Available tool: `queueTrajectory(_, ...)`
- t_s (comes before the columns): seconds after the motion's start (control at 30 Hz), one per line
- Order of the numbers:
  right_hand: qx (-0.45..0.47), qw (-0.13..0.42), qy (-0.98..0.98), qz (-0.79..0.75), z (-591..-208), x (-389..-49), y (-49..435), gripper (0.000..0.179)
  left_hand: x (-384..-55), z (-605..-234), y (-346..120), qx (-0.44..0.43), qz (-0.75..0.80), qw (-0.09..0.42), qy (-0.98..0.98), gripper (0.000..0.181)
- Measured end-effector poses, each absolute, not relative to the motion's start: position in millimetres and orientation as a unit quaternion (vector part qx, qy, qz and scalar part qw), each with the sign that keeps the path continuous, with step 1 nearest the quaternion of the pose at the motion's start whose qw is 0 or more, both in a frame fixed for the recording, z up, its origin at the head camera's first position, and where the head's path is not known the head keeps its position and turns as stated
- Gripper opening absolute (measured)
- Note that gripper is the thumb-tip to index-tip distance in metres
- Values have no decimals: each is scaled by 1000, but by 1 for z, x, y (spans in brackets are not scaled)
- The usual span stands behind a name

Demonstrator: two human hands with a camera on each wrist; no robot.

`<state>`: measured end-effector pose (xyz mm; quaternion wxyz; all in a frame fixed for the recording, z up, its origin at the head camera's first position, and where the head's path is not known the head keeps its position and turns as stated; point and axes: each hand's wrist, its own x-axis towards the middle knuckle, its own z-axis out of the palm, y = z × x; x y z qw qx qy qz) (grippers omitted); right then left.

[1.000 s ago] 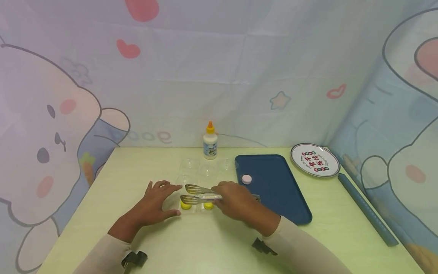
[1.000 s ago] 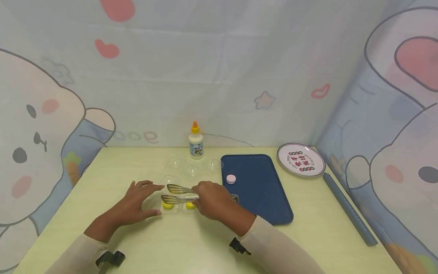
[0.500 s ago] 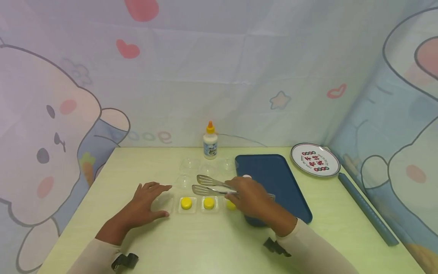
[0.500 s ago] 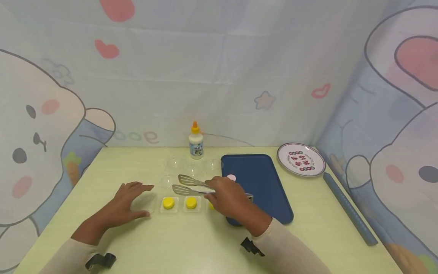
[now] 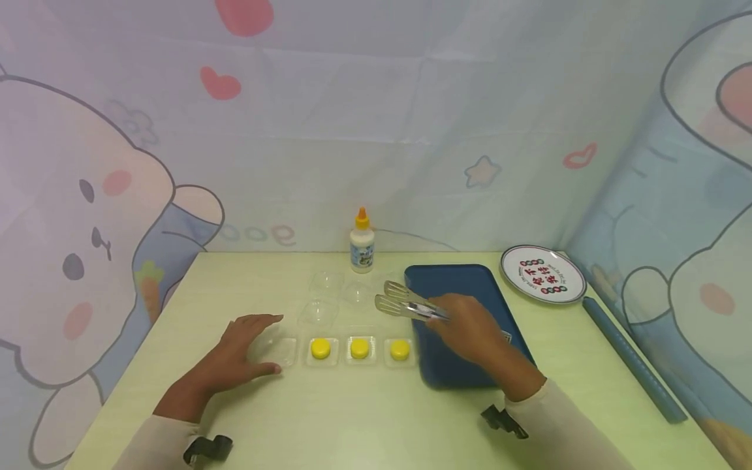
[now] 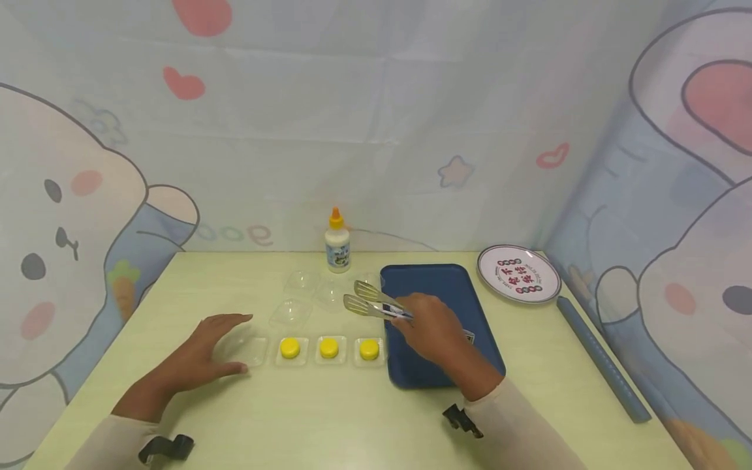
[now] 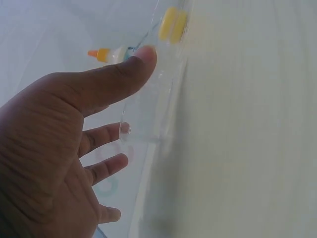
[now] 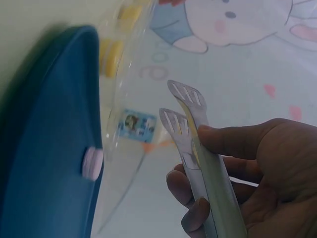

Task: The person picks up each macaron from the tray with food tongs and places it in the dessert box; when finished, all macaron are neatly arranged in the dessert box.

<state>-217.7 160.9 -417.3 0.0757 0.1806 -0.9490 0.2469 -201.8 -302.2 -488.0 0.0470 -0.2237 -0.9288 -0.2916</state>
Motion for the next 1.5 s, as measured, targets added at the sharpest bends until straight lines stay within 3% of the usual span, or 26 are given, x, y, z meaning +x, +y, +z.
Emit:
queueTrajectory(0.6,132,107,-958,229,-431,-226,210,39,-208,-503,-308,-209,-356,29,-910,89)
queueTrajectory(1.0,116,67,-966,222,-443,-229,214,39,-203,-505,-306,-199,-340,31,-918,92)
queueTrajectory(1.5,117,65,-966,219,-451,-233,215,41,-201,-503,-306,-201,-340,36,-918,85)
